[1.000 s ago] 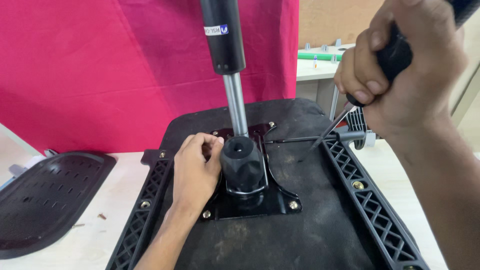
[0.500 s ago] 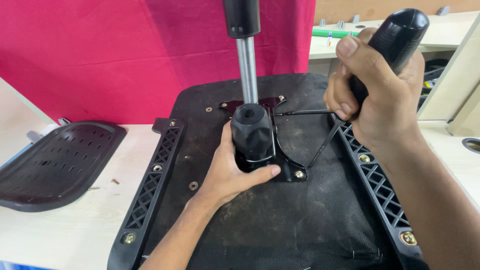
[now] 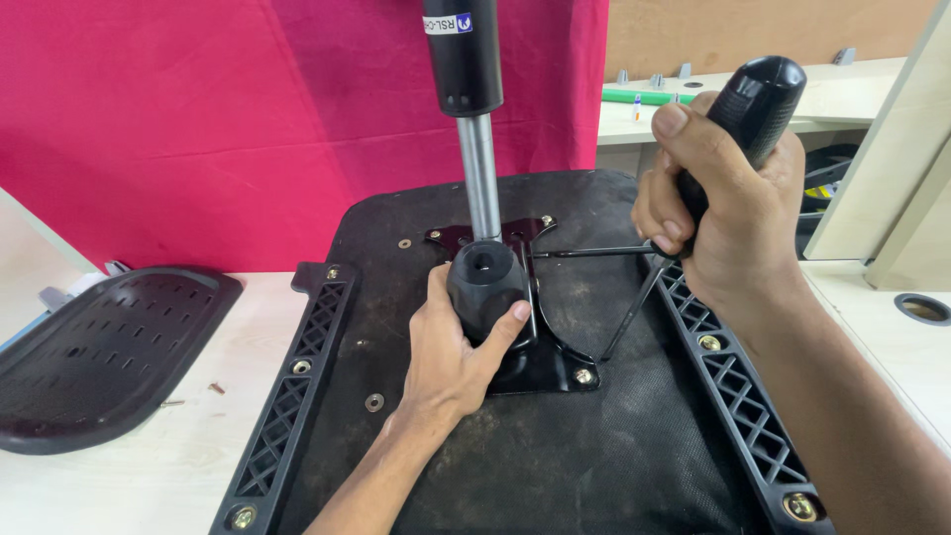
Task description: The person uses a screwdriver to tighten screws on the underside of an office chair, securing the central gas lift mechanism to the seat base. The person works on multiple fasteners around the central column.
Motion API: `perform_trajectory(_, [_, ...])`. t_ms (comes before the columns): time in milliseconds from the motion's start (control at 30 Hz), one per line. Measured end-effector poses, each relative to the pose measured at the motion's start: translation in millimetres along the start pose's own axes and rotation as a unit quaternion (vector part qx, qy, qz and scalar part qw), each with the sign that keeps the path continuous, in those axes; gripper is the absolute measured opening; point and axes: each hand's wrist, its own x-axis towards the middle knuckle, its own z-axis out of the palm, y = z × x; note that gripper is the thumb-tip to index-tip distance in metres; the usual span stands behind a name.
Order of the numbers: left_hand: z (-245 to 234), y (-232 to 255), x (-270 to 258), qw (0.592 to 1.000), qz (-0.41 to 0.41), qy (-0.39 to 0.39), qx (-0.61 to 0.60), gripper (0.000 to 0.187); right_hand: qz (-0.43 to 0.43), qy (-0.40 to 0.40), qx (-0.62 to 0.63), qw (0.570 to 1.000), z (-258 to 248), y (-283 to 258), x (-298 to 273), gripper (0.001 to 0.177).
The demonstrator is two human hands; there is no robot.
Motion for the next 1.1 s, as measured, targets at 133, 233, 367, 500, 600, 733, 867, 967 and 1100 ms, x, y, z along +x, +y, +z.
perform_trajectory(133, [2, 4, 0, 0.998, -0.059, 0.005, -0.014, 0.062, -0.013, -0.012, 0.009, 1.0, -1, -1, -3, 0.029])
perform_trajectory(233, [3, 7, -2, 0.998, -0.053, 0.007, -0.036, 0.064, -0.013, -0.015, 0.011, 1.0, -1, -4, -10, 0.027])
perform_trajectory(367, [4, 8, -2, 0.997, -0.056, -0.008, -0.047, 0.071, -0.004, -0.032, 0.011, 0.999, 4, -6, -13, 0.028])
perform_trajectory(500, [5, 7, -1, 0.992, -0.117, -0.024, -0.043, 0.069, 0.063, -0.071, 0.026, 0.995, 7, -16, -6, 0.034])
perform_trajectory(600, [6, 5, -3, 0.993, -0.093, -0.007, -0.076, 0.067, 0.062, -0.062, -0.029, 0.996, 7, -31, 9, 0.027])
perform_trajectory(733, [7, 7, -2, 0.99, -0.09, -0.009, -0.106, 0.064, 0.217, -0.156, -0.328, 0.906, 9, -35, 16, 0.026])
perform_trajectory(867, [3, 11, 0, 0.993, -0.09, -0.001, -0.074, 0.059, 0.353, -0.36, -0.573, 0.646, 15, -6, -8, 0.039])
perform_trajectory(967, [1, 14, -2, 0.994, -0.09, 0.01, -0.058, 0.057, 0.265, -0.403, -0.549, 0.683, 7, 15, -50, 0.094])
perform_trajectory(1100, [0, 15, 3, 0.994, -0.1, -0.011, -0.038, 0.058, 0.25, -0.388, -0.518, 0.72, 3, 29, -78, 0.13])
